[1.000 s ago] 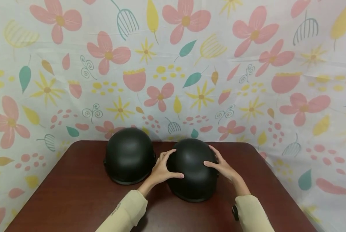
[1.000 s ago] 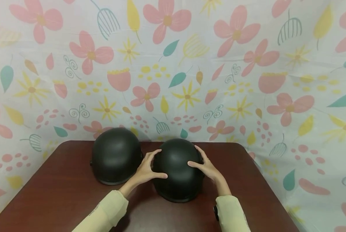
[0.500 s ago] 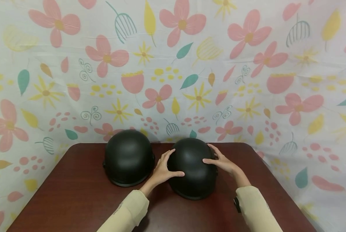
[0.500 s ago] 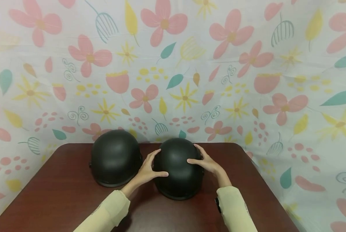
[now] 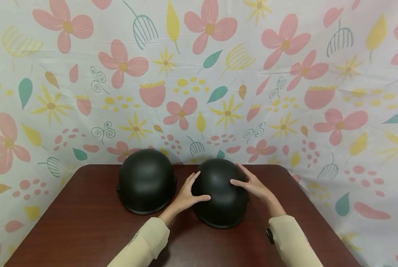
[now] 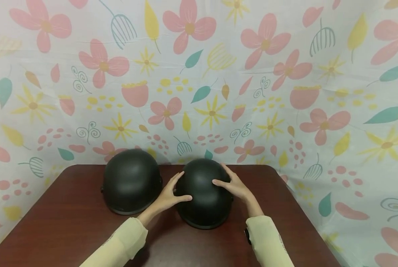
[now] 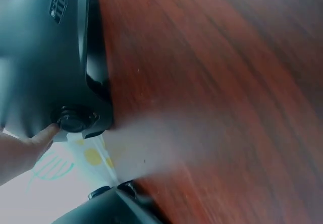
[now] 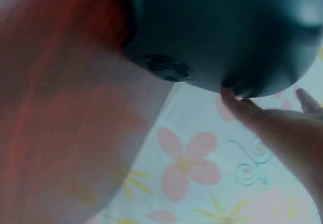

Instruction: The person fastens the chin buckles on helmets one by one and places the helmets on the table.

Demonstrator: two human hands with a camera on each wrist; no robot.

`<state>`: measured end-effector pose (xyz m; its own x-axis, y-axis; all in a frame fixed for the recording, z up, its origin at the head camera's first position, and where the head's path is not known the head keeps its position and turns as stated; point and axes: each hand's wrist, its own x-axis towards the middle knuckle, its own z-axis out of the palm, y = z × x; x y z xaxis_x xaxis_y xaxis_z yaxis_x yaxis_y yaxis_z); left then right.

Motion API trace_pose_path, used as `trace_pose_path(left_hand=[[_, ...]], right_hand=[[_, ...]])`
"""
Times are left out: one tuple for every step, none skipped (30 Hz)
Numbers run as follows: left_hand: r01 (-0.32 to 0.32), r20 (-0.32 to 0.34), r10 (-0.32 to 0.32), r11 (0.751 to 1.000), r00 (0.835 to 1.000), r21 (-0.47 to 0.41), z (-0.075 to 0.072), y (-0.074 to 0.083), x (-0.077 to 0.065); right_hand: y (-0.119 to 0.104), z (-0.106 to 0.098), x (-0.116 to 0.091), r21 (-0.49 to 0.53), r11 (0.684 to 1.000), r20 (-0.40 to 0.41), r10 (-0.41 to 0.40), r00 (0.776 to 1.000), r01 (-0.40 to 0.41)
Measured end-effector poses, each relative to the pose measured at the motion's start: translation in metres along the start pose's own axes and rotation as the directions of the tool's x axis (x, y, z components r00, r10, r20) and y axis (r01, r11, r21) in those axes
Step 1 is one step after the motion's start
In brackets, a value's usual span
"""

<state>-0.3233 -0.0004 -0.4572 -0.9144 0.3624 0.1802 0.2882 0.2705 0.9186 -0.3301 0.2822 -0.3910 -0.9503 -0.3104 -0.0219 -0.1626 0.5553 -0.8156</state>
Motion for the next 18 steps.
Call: trace_pose_path(left_hand=[[0.001,-0.001,-0.001,1.000,1.000,-0.005,-0.001,0.001,-0.001],[0.003,-0.004,-0.003,1.000,1.000,-0.007,-0.003,0.001,-0.002],[0.010,-0.006,-0.010,1.000,1.000,-0.008,-0.005,0.002,-0.002],[0.013,-0.010,-0.013,1.000,1.000,-0.008,-0.008,0.002,-0.004],[0.014,-0.014,-0.014,1.000,1.000,-0.006,-0.011,0.002,-0.006],[0.015,-0.016,-0.015,1.000,1.000,-0.001,-0.014,0.002,-0.007],[0.016,-0.020,-0.016,1.000,1.000,0.010,-0.017,0.003,-0.009],[0.017,-0.026,-0.017,1.000,1.000,0.022,-0.021,0.003,-0.011],[0.018,-0.032,-0.017,0.999,0.999,0.038,-0.025,0.004,-0.013],[0.011,-0.042,-0.009,0.998,0.999,0.058,-0.028,0.005,-0.015],[0.005,-0.053,-0.001,0.997,0.999,0.080,-0.033,0.007,-0.017],[-0.006,-0.066,0.013,0.994,0.998,0.106,-0.037,0.008,-0.019],[-0.022,-0.078,0.033,0.991,0.996,0.136,-0.042,0.009,-0.020],[-0.040,-0.091,0.055,0.985,0.994,0.165,-0.047,0.011,-0.021],[-0.058,-0.103,0.080,0.978,0.991,0.201,-0.053,0.013,-0.022],[-0.083,-0.114,0.114,0.967,0.987,0.243,-0.058,0.015,-0.023],[-0.101,-0.123,0.141,0.953,0.982,0.286,-0.063,0.017,-0.023],[-0.121,-0.129,0.173,0.934,0.977,0.335,-0.069,0.018,-0.023]], right_hand=[[-0.003,0.001,0.000,-0.034,0.999,-0.011,-0.015,1.000,0.014],[-0.006,0.001,0.001,-0.061,0.998,-0.023,-0.024,0.999,0.023],[-0.008,0.001,0.001,-0.094,0.995,-0.032,-0.030,0.999,0.027],[-0.011,0.003,0.003,-0.124,0.992,-0.037,-0.036,0.999,0.032],[-0.013,0.005,0.005,-0.143,0.989,-0.044,-0.035,0.998,0.029],[-0.016,0.006,0.006,-0.156,0.988,-0.050,-0.024,0.998,0.016],[-0.018,0.008,0.008,-0.170,0.986,-0.055,-0.011,0.998,0.002],[-0.020,0.010,0.009,-0.187,0.982,-0.058,-0.003,0.998,-0.008],[-0.023,0.011,0.012,-0.207,0.978,-0.059,0.002,0.998,-0.015],[-0.026,0.013,0.014,-0.227,0.974,-0.060,0.007,0.998,-0.020],[-0.029,0.016,0.017,-0.249,0.968,-0.061,0.006,0.998,-0.021],[-0.033,0.018,0.020,-0.272,0.962,-0.062,0.007,0.998,-0.023],[-0.037,0.020,0.024,-0.295,0.955,-0.062,0.003,0.998,-0.021],[-0.041,0.023,0.028,-0.320,0.947,-0.062,-0.003,0.998,-0.017],[-0.045,0.025,0.031,-0.339,0.941,-0.061,-0.006,0.998,-0.015],[-0.050,0.028,0.034,-0.354,0.935,-0.061,-0.009,0.998,-0.013],[-0.054,0.031,0.037,-0.369,0.929,-0.059,-0.015,0.998,-0.008],[-0.057,0.034,0.041,-0.381,0.925,-0.057,-0.018,0.998,-0.005]])
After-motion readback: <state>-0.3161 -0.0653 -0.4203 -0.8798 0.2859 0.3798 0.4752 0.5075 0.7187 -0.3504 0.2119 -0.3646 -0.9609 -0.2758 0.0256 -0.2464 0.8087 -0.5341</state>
